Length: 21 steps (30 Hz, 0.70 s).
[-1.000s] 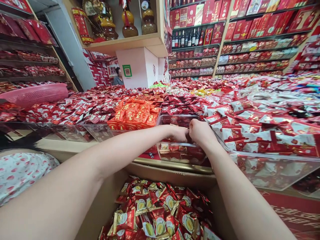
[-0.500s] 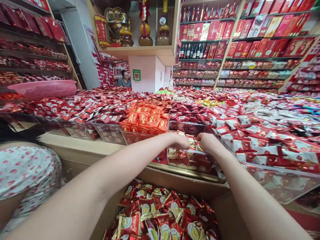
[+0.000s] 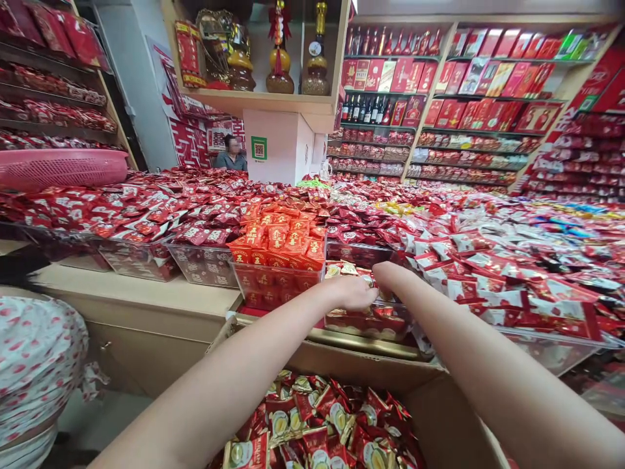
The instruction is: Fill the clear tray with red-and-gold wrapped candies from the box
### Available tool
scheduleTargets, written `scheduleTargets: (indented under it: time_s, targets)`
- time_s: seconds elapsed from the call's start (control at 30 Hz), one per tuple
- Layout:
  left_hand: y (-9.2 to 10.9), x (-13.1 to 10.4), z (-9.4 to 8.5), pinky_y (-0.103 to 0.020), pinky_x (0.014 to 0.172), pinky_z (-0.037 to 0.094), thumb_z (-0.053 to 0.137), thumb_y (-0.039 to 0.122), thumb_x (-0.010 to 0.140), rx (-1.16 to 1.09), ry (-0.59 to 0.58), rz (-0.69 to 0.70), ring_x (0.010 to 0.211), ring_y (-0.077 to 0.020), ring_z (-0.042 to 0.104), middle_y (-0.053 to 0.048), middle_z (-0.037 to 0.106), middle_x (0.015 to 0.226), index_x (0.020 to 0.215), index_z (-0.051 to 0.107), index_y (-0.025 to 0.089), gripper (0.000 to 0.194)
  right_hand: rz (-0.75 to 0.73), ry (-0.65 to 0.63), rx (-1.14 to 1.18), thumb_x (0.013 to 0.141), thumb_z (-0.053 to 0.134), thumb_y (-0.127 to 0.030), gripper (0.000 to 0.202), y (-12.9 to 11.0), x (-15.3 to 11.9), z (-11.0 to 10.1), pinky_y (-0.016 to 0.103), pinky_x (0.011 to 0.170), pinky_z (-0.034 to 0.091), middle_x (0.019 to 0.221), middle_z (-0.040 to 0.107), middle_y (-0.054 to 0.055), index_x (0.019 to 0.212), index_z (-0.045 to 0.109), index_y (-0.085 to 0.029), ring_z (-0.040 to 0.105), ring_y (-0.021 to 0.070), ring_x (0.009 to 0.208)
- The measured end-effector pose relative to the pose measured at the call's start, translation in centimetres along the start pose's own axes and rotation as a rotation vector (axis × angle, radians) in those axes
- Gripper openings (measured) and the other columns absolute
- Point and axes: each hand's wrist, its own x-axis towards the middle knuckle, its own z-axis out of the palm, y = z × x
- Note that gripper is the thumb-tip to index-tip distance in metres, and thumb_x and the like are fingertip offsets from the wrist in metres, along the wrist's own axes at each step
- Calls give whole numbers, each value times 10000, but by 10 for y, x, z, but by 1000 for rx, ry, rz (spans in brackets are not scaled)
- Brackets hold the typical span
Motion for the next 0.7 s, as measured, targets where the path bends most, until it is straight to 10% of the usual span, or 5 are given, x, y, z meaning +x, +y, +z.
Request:
scheduleTargets:
  time_s: [0.7]
  targets:
    - [2,3,0,-279,657,403,240,347,739,69,34,-34,800,-217,558,-89,616,910,819,604,155,419,136,52,36,761,344,-53,347,2,-1,9,290,742,430,993,595,179,995,598,-91,565,224,914]
